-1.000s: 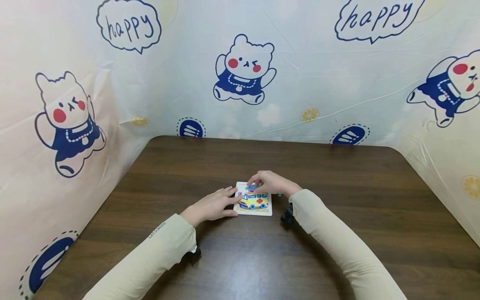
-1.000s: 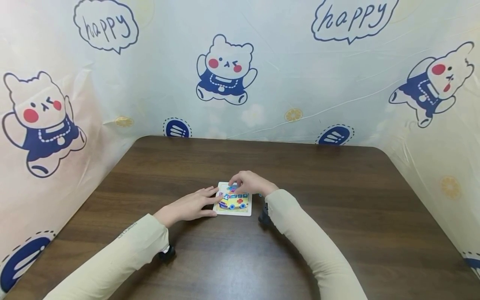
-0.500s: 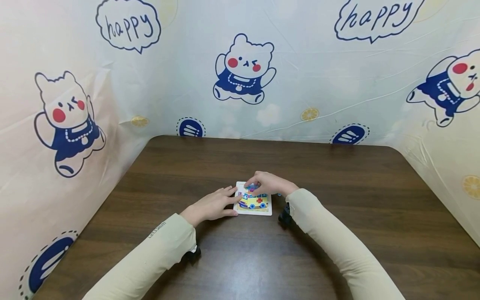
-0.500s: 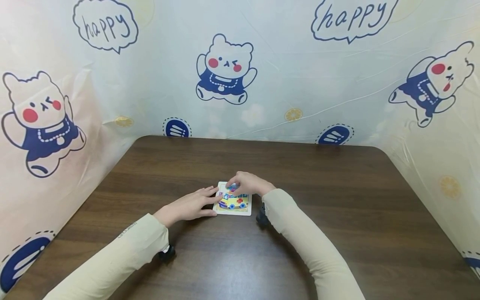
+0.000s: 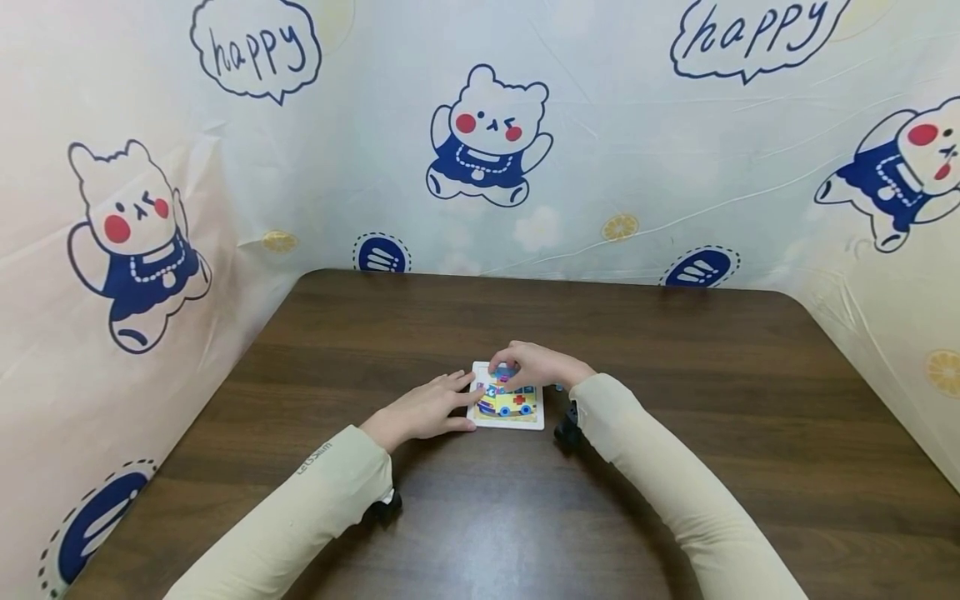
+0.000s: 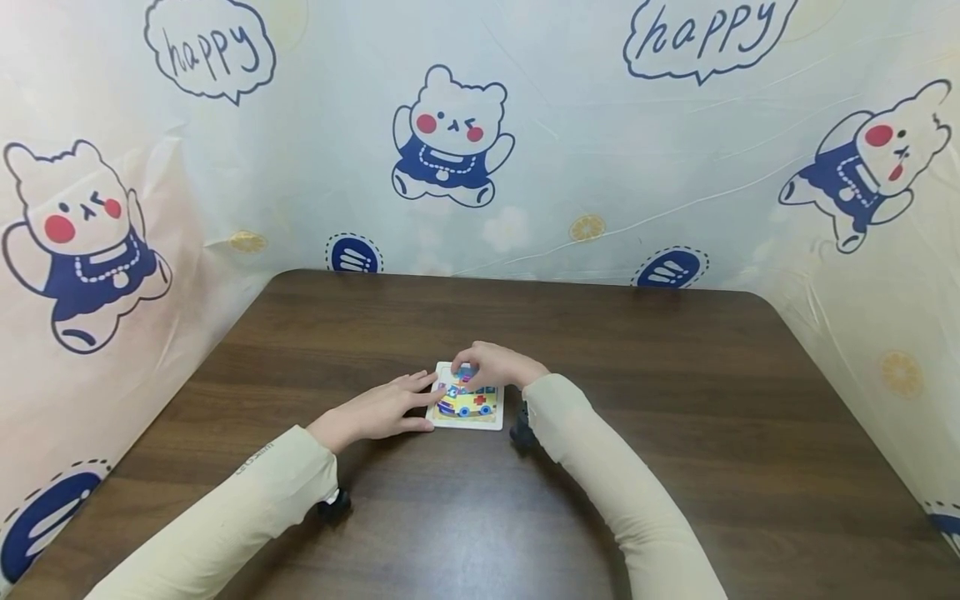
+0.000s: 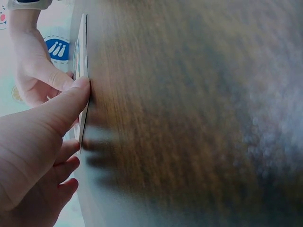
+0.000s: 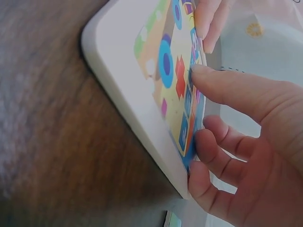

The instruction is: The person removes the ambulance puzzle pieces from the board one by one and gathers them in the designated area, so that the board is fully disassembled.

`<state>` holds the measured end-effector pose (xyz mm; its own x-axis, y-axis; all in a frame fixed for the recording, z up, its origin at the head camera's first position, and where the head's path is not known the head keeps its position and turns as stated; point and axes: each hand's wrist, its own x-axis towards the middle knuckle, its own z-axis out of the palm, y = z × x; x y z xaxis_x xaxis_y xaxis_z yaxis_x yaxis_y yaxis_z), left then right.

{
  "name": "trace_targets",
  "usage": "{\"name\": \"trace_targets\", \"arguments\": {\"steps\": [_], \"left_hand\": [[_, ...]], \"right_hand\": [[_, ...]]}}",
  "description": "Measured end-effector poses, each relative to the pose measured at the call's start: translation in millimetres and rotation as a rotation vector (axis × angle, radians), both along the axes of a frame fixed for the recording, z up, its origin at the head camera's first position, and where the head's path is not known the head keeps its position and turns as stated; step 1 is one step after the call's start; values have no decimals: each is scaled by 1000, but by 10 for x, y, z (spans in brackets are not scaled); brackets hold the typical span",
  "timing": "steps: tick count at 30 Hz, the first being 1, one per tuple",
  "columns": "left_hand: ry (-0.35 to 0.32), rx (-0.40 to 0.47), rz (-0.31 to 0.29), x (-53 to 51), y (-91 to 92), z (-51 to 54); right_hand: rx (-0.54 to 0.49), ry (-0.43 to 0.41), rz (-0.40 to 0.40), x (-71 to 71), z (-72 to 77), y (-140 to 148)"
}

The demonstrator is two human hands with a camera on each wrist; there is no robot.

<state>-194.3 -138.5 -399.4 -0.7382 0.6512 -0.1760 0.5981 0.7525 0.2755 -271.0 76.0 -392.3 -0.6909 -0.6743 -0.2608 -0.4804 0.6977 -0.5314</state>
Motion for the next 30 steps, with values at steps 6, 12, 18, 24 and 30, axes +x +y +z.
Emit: {"name": "trace_targets", "arguments": {"steps": [6, 12, 18, 24, 30], "left_hand": [[8, 3, -15, 1, -2, -5], [21, 15, -35, 10, -11, 2], [3, 6, -17, 0, -8, -8], [-4, -7, 5, -11, 0, -18], [16, -4, -19, -10, 7, -4]], "right_hand": [[-31, -22, -9, -8, -8, -1], [-87, -24, -5, -22, -32, 13], [-96, 3, -38, -21, -30, 21], [-80, 33, -63, -19, -17, 44], [-119, 25, -37, -26, -21, 85]]}}
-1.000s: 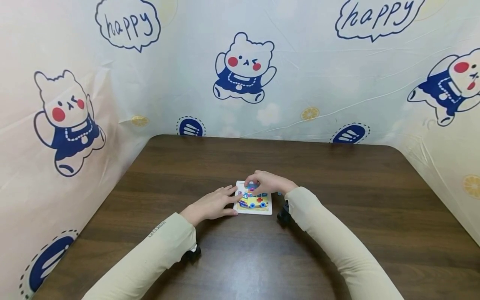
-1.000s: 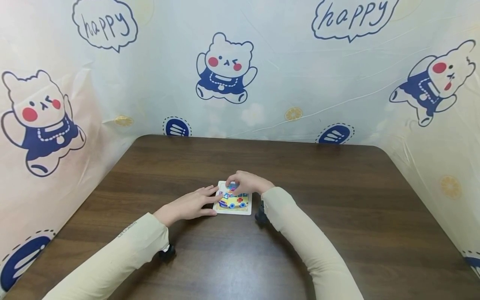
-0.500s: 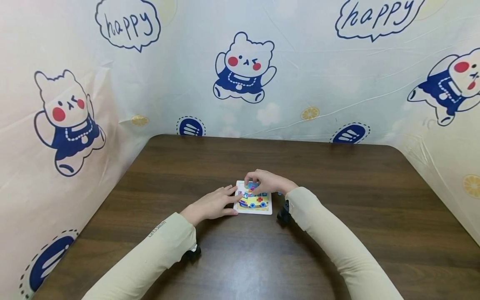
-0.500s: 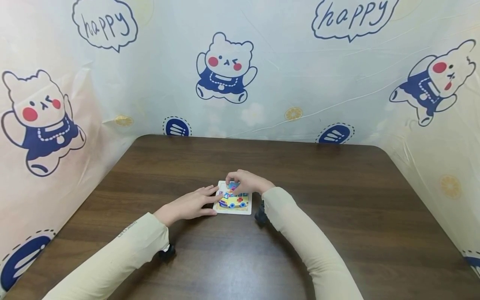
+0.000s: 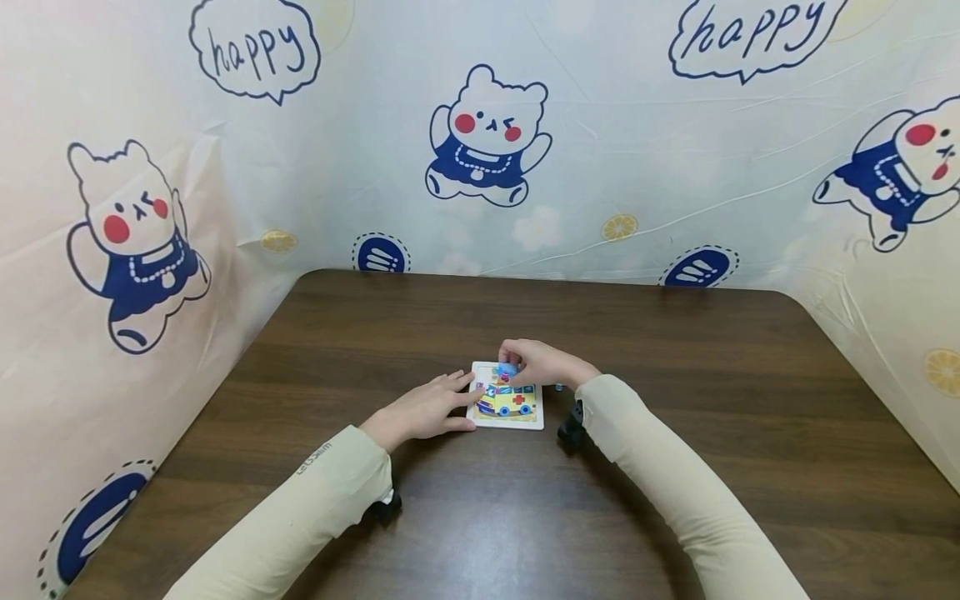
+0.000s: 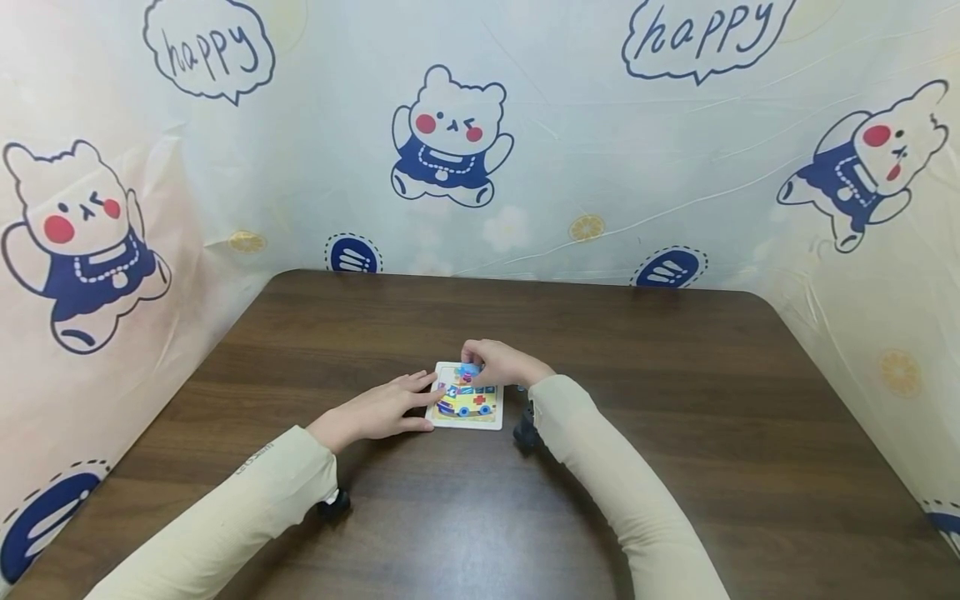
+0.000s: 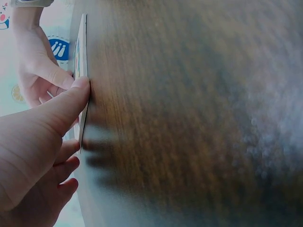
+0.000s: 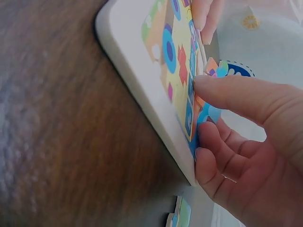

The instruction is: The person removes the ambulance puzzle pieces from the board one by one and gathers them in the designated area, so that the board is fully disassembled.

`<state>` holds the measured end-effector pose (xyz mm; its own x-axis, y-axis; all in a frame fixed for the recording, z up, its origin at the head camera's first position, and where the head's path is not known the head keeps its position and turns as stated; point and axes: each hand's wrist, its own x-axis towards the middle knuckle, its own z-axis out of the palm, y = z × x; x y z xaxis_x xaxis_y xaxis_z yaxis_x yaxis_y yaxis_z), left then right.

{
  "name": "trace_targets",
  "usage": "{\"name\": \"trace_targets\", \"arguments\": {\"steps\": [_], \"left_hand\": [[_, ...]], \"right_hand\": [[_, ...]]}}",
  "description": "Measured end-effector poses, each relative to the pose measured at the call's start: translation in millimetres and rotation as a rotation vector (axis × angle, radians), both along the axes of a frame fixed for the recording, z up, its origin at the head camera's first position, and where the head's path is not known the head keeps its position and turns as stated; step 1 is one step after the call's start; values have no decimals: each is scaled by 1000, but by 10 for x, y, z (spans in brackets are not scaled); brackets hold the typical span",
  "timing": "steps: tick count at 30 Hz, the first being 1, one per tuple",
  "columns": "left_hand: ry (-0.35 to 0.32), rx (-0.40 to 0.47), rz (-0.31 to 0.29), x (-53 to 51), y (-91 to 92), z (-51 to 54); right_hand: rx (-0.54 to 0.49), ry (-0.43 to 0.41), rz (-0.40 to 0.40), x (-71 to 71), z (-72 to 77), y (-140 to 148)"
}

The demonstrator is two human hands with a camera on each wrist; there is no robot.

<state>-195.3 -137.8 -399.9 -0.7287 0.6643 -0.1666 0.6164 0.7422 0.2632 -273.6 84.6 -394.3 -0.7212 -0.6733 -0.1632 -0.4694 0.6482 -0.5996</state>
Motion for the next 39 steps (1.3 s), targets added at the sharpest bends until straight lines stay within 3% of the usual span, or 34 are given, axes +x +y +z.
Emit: {"name": "trace_targets", "arguments": {"steps": [11, 23, 31, 39], "left_hand": [[-8, 2, 3, 9, 2, 17], [5, 10, -9, -2, -2, -2], [-6, 47, 23, -10, -21, -44], [-32, 81, 71, -5, -26, -51]], "right_hand": [[15, 43, -43, 5, -13, -8], [-93, -38, -82, -17, -26, 70], [-107, -63, -147, -35, -44, 68], [-103, -68, -144, -28, -28, 73]]}}
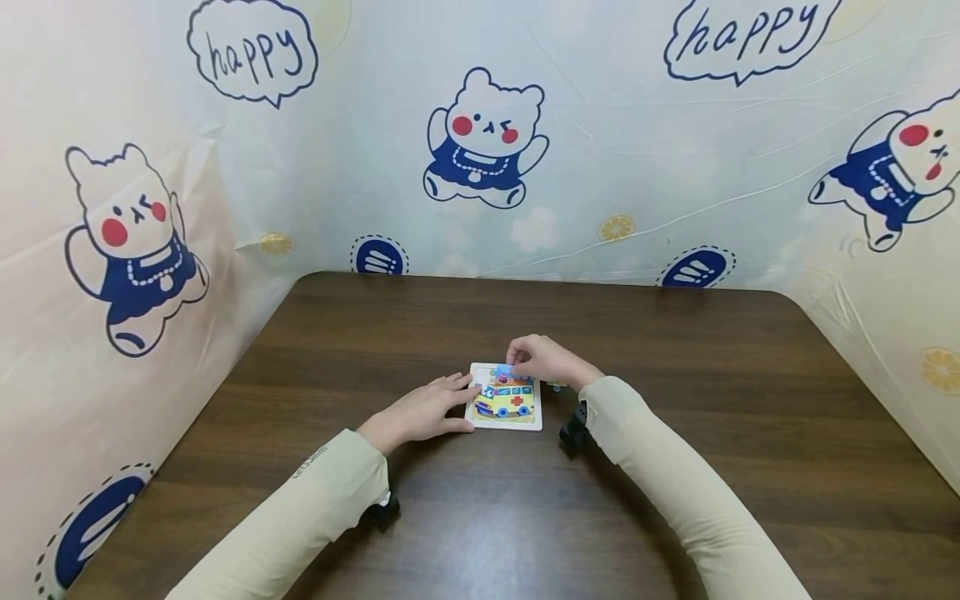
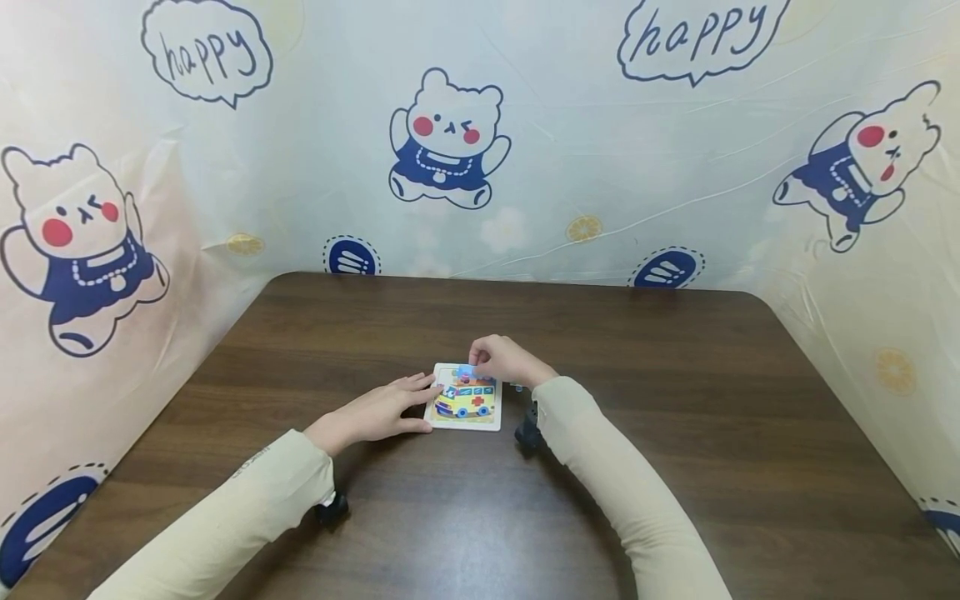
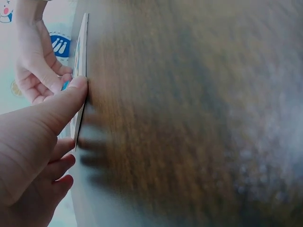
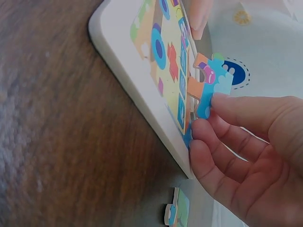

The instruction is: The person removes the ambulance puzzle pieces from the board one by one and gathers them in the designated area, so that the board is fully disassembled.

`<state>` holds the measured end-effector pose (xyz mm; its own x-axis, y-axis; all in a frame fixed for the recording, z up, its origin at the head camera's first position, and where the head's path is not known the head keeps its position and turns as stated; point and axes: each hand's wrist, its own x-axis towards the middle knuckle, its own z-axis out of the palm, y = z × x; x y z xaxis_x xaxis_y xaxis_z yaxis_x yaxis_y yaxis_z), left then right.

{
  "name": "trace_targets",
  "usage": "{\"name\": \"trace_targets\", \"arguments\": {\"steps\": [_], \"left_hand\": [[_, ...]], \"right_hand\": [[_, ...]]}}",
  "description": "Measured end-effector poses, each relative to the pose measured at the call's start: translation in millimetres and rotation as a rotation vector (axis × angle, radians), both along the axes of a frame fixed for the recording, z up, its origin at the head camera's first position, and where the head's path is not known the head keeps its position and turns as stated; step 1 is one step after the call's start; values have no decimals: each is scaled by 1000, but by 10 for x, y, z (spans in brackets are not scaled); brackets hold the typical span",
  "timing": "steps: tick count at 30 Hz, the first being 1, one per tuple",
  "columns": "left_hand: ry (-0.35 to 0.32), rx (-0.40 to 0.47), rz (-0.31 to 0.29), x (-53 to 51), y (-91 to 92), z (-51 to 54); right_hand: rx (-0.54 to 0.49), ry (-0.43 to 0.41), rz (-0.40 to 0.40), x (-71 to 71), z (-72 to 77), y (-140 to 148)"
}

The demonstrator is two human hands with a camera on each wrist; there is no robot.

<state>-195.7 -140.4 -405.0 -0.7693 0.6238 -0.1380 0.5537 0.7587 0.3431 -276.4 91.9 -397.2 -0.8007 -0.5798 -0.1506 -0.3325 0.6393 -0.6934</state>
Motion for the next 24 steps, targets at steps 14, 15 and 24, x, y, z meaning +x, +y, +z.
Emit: {"name": "trace_targets", "arguments": {"steps": [14, 15, 24], "left_hand": [[30, -39, 72, -69, 65, -71], [26, -43, 75, -70, 69, -68], [39, -82, 56, -84, 94, -71]], "right_hand": [[-51, -29, -26, 29, 24, 1], [-54, -34, -34, 32, 26, 1], [-80, -51, -108, 32, 47, 46]]}}
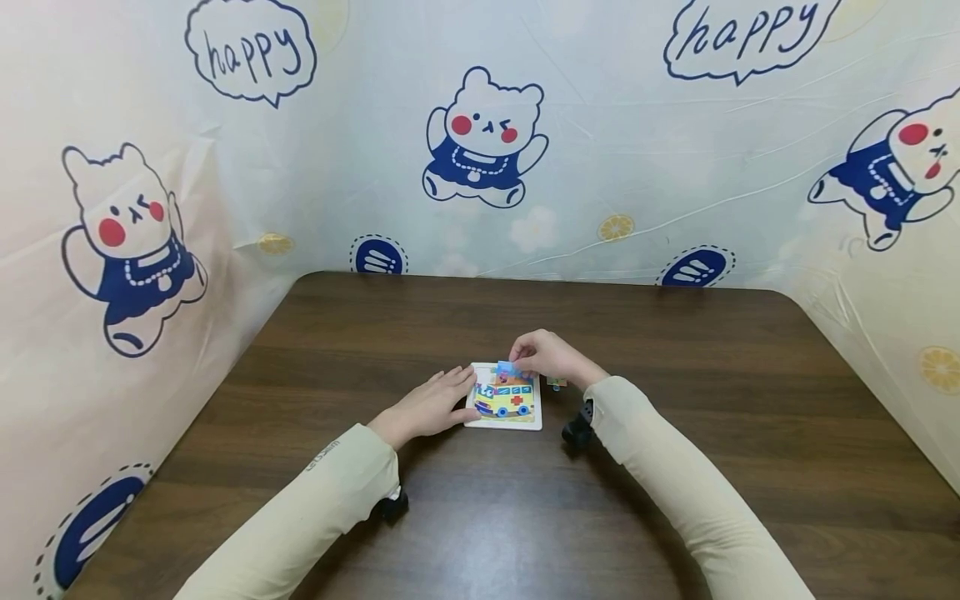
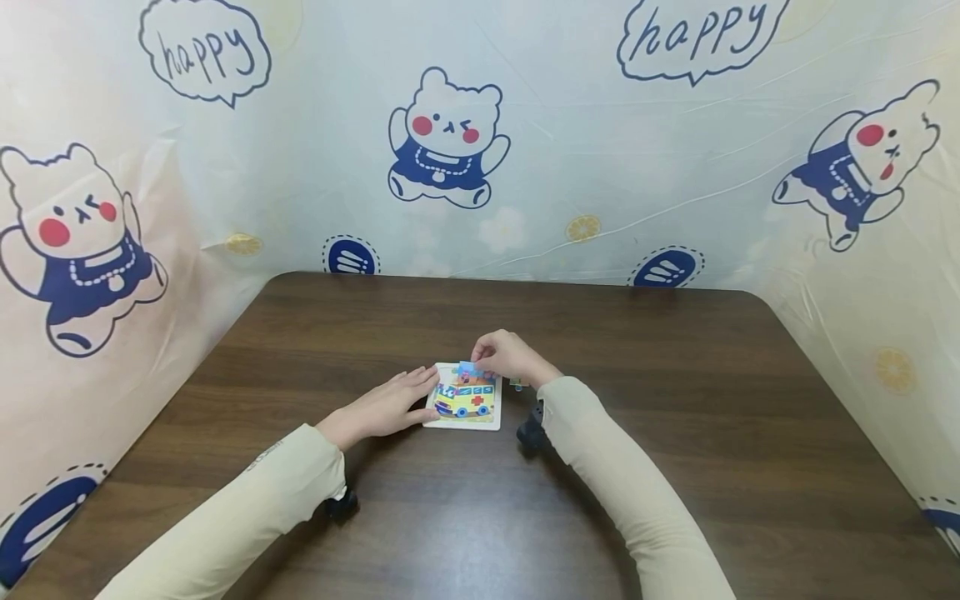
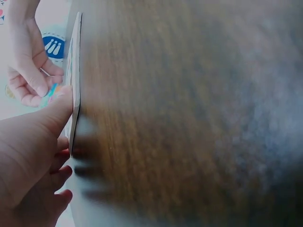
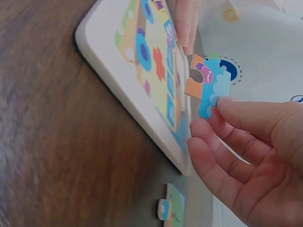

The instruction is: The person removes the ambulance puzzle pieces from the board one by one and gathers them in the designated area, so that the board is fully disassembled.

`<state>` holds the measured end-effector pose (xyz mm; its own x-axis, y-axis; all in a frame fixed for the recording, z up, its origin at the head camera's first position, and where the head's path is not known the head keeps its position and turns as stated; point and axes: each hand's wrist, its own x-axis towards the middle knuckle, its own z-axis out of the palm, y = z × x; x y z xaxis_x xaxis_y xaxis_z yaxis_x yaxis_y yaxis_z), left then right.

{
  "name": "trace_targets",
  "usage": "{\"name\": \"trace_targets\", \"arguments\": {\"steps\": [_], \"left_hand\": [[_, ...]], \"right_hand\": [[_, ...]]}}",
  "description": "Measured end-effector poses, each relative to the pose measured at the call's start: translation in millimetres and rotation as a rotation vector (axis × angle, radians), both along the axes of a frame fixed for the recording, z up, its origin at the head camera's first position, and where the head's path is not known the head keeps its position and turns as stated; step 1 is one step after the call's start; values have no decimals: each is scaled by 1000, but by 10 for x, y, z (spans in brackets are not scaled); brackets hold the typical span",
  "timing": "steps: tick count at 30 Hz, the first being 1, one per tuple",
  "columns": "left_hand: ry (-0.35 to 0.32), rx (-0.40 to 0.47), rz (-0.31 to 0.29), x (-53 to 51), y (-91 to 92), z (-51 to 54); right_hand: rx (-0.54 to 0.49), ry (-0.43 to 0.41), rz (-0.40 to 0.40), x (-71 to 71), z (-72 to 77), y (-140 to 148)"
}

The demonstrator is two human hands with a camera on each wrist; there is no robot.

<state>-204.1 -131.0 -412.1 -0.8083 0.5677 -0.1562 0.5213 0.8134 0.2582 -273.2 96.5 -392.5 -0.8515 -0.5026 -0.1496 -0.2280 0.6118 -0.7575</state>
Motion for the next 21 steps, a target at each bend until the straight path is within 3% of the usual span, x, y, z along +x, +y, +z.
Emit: {"name": "trace_targets", "arguments": {"steps": [8, 21], "left_hand": [[12, -33, -8, 4, 13, 10], [32, -43, -14, 23, 11, 30]], "right_hand": [[-9, 14, -16, -31, 77, 132], [46, 111, -27, -11, 172, 513]]}}
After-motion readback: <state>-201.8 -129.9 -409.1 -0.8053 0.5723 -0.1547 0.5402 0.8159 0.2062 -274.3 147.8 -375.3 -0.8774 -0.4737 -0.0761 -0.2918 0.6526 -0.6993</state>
